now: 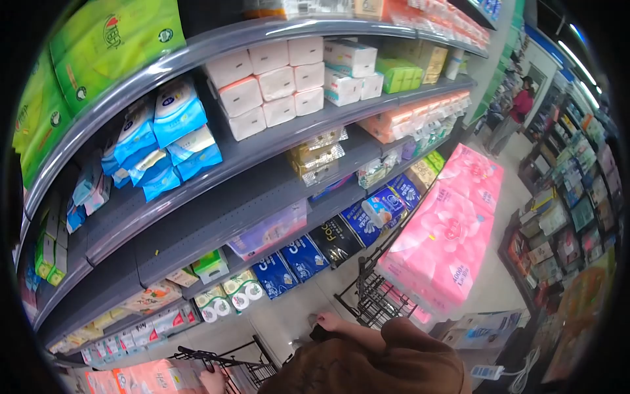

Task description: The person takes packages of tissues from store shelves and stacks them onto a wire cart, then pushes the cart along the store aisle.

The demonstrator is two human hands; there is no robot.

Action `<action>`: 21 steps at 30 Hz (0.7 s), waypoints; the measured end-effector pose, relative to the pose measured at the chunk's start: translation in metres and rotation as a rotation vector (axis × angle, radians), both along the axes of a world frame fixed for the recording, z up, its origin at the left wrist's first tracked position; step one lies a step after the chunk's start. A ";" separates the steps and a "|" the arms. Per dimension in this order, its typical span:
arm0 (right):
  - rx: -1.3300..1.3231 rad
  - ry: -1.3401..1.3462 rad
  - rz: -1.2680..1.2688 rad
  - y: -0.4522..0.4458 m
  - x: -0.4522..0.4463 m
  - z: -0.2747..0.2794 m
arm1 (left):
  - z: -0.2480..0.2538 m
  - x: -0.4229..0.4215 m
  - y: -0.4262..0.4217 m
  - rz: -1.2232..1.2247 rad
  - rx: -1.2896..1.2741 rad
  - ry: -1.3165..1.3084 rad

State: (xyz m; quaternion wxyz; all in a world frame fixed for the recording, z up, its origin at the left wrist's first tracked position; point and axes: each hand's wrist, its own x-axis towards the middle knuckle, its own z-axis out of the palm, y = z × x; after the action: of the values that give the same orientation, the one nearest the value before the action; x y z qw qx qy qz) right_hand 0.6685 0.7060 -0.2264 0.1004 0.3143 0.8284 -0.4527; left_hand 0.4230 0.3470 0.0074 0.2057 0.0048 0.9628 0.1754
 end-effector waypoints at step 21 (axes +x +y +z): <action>0.073 -0.203 -0.352 -0.040 0.146 -0.050 | -0.084 -0.037 -0.033 -0.118 0.185 0.390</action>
State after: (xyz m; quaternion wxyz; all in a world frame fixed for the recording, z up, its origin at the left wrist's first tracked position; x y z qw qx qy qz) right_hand 0.8147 0.6657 -0.2765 0.0916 0.5016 0.7622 -0.3989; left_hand 0.3859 0.3140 -0.0769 0.0241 0.1139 0.9621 0.2466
